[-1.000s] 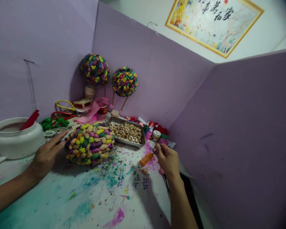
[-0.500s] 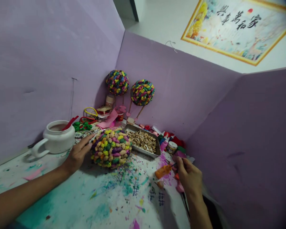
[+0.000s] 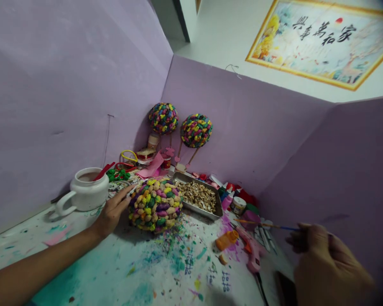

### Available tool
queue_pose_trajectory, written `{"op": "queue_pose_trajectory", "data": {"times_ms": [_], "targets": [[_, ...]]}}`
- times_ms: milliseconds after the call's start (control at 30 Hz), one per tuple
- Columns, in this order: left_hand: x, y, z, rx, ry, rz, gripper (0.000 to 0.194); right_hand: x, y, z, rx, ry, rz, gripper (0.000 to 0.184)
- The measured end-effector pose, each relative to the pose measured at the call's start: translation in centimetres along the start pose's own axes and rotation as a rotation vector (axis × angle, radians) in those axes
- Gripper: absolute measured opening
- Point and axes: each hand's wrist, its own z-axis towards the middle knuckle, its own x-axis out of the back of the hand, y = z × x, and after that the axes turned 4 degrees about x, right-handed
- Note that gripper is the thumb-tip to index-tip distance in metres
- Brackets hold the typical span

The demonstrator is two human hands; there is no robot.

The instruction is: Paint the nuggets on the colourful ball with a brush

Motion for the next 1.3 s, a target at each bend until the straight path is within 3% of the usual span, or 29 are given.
{"op": "queue_pose_trajectory", "data": {"times_ms": [200,300,433,567,900,1300], "targets": [[0.4,-0.2,0.7,0.054,-0.016,-0.057,0.062,-4.2,-2.5,-4.4,-0.2,-0.176,0.593,0.026],[0.6,-0.2,1.1,0.095,-0.013,-0.098,0.064,-6.1,-2.1,-8.0,-0.278,-0.254,0.708,0.028],[0.6,-0.7,1.4,0.147,-0.018,-0.176,0.062,-6.7,-0.7,-10.8,-0.375,-0.319,0.799,0.029],[0.7,-1.2,1.5,0.147,-0.015,-0.203,0.058,-6.5,0.0,-10.9,-0.435,-0.277,0.814,0.036],[0.8,0.2,1.4,0.135,0.004,-0.143,0.056,-6.4,-0.7,-11.2,-0.319,-0.203,0.771,0.041],[0.8,0.9,1.3,0.051,0.01,0.033,0.043,-7.1,-0.3,-11.4,-0.519,-0.254,0.796,0.046]]}}
